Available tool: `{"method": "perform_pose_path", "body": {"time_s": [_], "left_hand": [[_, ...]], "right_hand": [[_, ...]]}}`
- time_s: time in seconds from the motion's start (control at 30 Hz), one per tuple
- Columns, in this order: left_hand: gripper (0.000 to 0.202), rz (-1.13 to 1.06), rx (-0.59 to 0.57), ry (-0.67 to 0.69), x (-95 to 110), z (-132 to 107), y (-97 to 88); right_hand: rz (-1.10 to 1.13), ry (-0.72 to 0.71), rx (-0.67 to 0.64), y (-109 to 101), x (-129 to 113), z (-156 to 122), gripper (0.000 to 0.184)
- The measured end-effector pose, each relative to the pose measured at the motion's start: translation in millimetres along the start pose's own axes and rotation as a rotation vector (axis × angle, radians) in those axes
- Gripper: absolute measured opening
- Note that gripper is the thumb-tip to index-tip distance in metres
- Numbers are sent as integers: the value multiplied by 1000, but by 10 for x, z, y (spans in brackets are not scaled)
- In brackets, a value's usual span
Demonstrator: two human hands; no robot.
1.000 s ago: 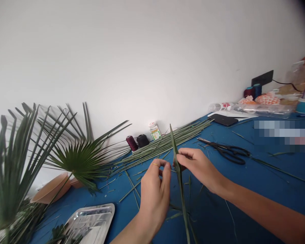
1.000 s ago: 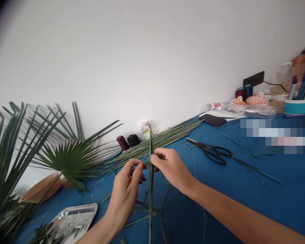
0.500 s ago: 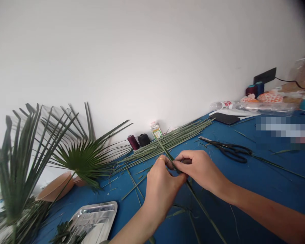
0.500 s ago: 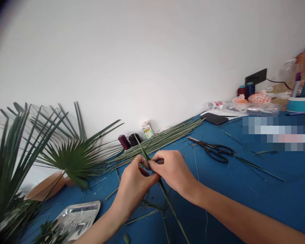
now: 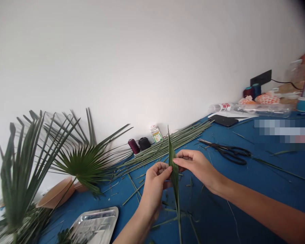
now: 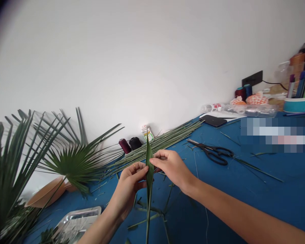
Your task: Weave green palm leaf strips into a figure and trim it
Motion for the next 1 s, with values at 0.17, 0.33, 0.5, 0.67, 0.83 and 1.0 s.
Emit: {"method": "perform_pose_path", "body": {"time_s": [0.17, 0.33, 0.5, 0.67, 0.83, 1.0], "left_hand": [[16, 59, 139, 65, -126, -27, 70], [19, 175, 242, 128, -218, -92, 114], [21, 202, 269, 135, -218, -188, 79], [25, 142, 326, 159, -159, -256, 23], [26, 107, 351, 125, -119, -303, -48], [22, 105, 362, 178, -126, -345, -146]], "right_hand": [[78, 54, -24, 39, -7, -16, 8], [64, 3, 132, -72, -26, -30, 19], [126, -16, 213, -205, 13, -5, 27], [93, 0, 193, -247, -30, -58, 34], [-231, 48, 137, -578, 3, -199, 41], [-843, 202, 261, -1452, 360, -387, 25]]}}
Point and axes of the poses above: each hand's wrist, its own z-axis towards the middle knuckle, its own y-axis out of the palm, x = y × z, the point moved 4 cm from there along z, towards the middle knuckle, and after that the axes turned 7 degrees about -x, right-handed, at the moved point
